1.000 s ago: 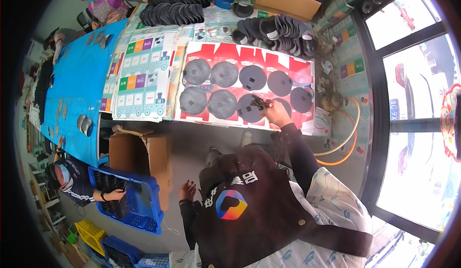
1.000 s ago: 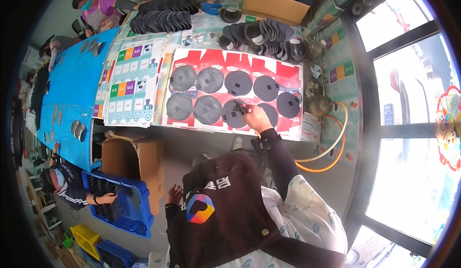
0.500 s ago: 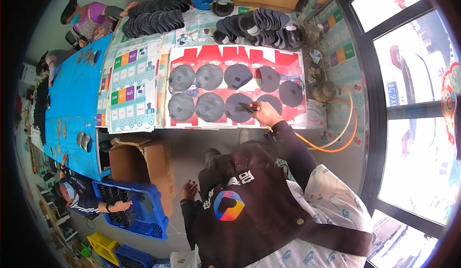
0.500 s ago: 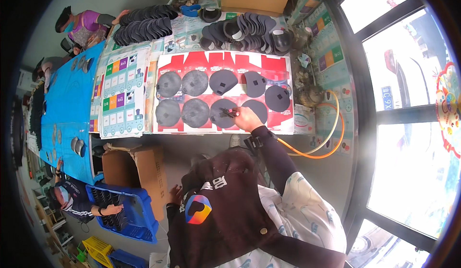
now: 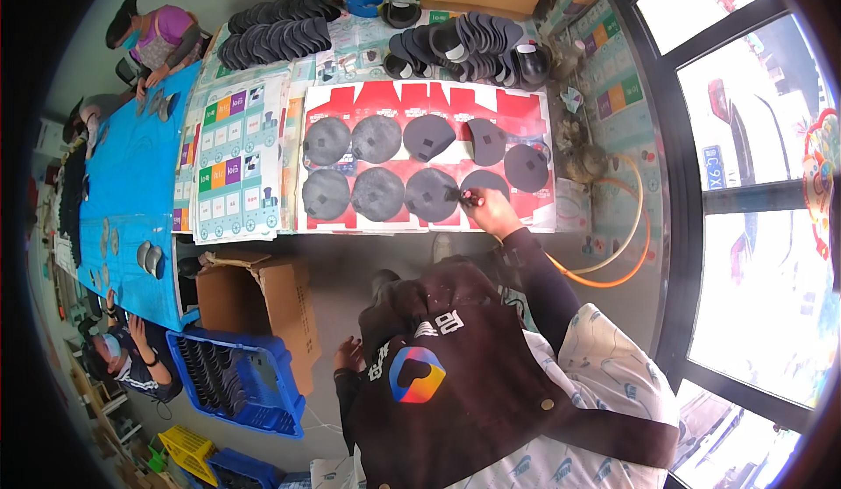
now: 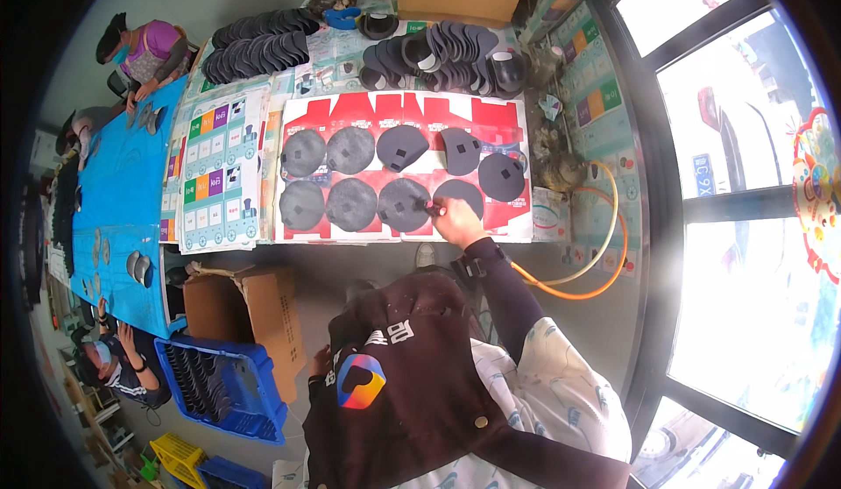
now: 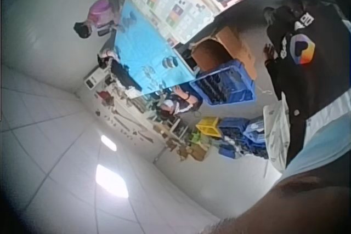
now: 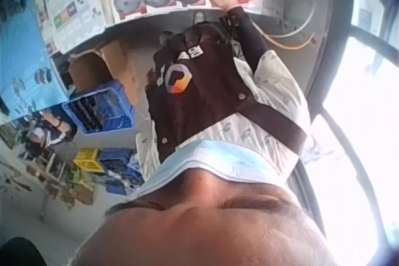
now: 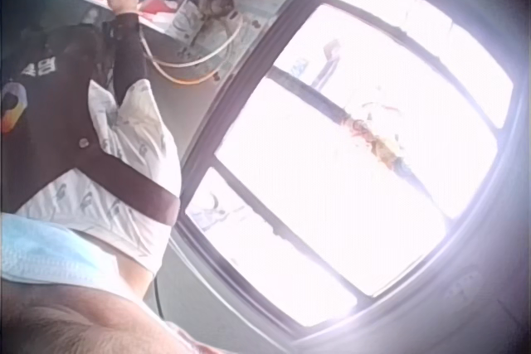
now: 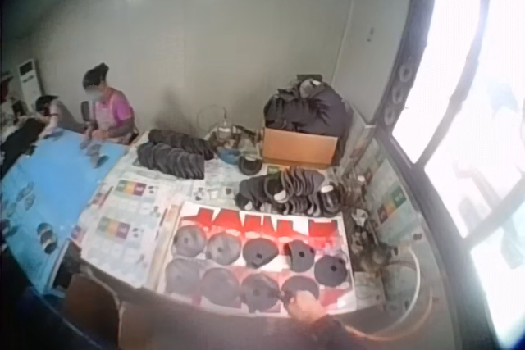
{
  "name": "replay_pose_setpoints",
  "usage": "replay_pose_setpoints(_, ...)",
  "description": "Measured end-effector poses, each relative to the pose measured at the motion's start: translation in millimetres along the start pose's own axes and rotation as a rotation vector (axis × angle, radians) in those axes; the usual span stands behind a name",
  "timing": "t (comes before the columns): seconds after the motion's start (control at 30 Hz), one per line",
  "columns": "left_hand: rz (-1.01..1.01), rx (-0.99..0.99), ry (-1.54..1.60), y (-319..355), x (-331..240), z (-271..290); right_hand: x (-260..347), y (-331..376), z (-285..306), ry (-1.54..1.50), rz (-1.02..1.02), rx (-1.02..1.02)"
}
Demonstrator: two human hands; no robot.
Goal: The worker is applying adhesive to circular shoe components on a template and then organizing the pieces.
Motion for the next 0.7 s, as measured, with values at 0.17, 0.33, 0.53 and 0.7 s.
replay_pose_setpoints(0.17, 0.013, -0.003, -0.032, -7.1, -12.4, 5.7, -15.6, 10.3, 19.5, 0.052, -0.11, -0.212)
replay_pose_setpoints(0.33, 0.037, -0.052, -0.009, -7.0, -20.7, 4.8, -9.6, 13.7, 2.8, -0.032, -0.103, -0.021)
replay_pose_setpoints(0.53, 0.033, -0.074, -0.014, 0.5, -23.3, 1.0, 11.9, 0.9, -4.8, -0.074, -0.084, 0.012)
replay_pose_setpoints(0.7, -0.05, -0.036, -0.083, 2.9, -7.3, 15.7, 1.6, -1.9, -10.3, 0.041, -0.124, -0.1)
Point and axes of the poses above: each hand's wrist, its own y-axis away from the middle knuckle, its own z-axis out of the back of the hand, x = y × z, the point moved 2 cm from there along -y, towards the middle knuckle, and after that the axes turned 2 degrees about -x, right-handed, at the moved point
